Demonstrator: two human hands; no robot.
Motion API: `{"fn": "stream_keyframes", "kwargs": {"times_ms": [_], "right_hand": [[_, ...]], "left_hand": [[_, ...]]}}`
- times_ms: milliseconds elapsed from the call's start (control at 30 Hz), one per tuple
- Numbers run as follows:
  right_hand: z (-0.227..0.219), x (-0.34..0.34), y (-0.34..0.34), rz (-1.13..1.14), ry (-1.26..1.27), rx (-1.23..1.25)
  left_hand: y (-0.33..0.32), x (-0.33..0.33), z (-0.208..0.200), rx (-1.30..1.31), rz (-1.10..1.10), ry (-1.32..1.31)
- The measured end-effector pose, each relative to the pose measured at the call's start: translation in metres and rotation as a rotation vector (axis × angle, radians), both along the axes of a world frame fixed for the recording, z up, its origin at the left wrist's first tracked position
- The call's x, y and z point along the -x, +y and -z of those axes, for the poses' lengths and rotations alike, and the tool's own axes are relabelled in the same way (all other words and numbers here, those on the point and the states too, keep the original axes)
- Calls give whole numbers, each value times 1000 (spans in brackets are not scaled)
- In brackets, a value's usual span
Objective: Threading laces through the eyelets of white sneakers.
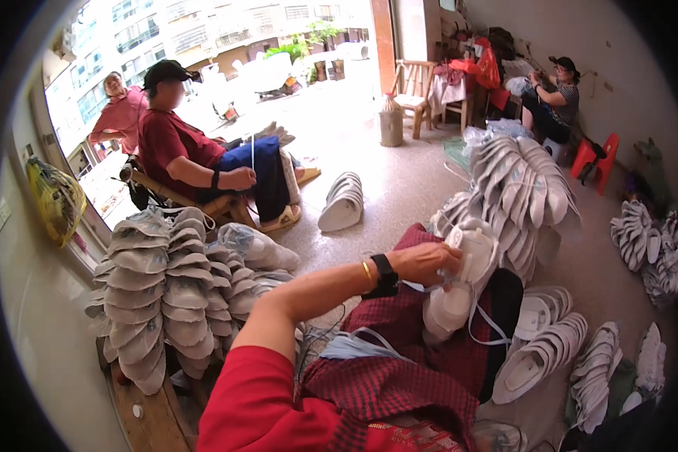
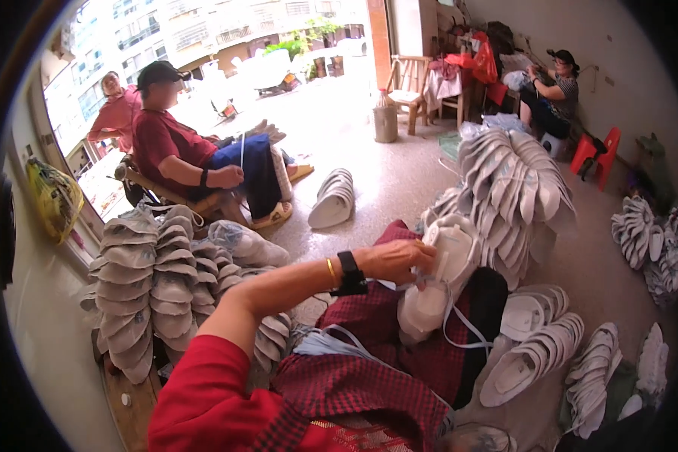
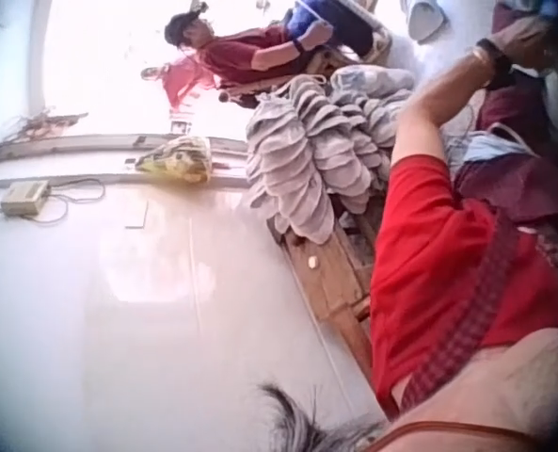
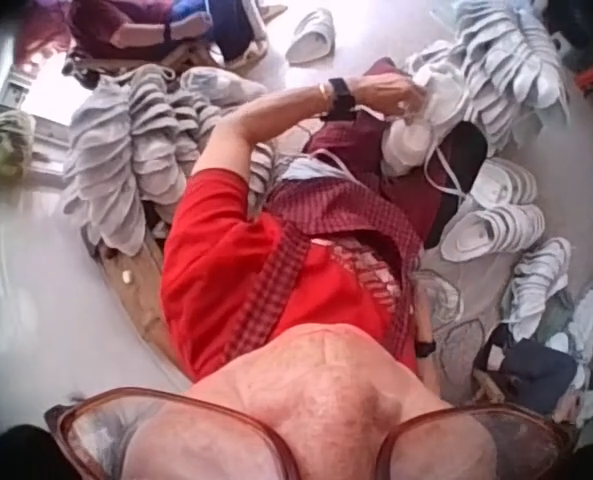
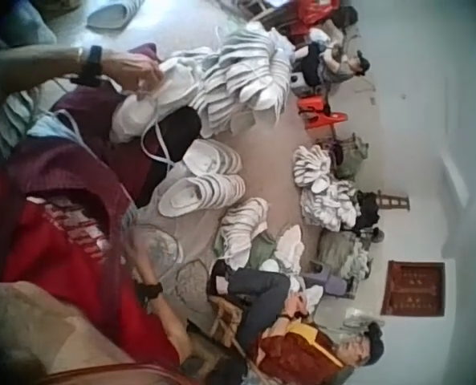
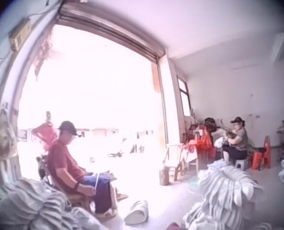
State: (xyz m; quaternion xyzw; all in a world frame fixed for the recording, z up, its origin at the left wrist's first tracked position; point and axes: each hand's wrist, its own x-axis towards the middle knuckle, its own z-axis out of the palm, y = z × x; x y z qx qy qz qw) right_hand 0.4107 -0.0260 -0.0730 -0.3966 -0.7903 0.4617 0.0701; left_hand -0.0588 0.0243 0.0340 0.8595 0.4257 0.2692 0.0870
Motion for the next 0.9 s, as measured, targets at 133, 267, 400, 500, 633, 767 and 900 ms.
{"fn": "stream_keyframes", "kwargs": {"times_ms": [133,267,400,500,633,767,900], "right_hand": [[-19,-6,3,166,109,-116],[-29,3,10,315,181,-191],[-17,45,30,184,207,-178],[16,19,2,167,133,-98],[74,-37,-72,174,50,66],[140,-36,-95,124,80,124],[124,-7,-79,166,91,-192]], "left_hand": [[-8,-1,3,52,-110,-41],[-14,-8,4,41,-119,-48],[-9,-12,7,45,-94,-35],[1,5,16,108,-68,-30],[-2,2,0,-24,-103,77],[3,-10,-4,46,-154,40],[-4,-13,-2,62,-188,-4]]}}
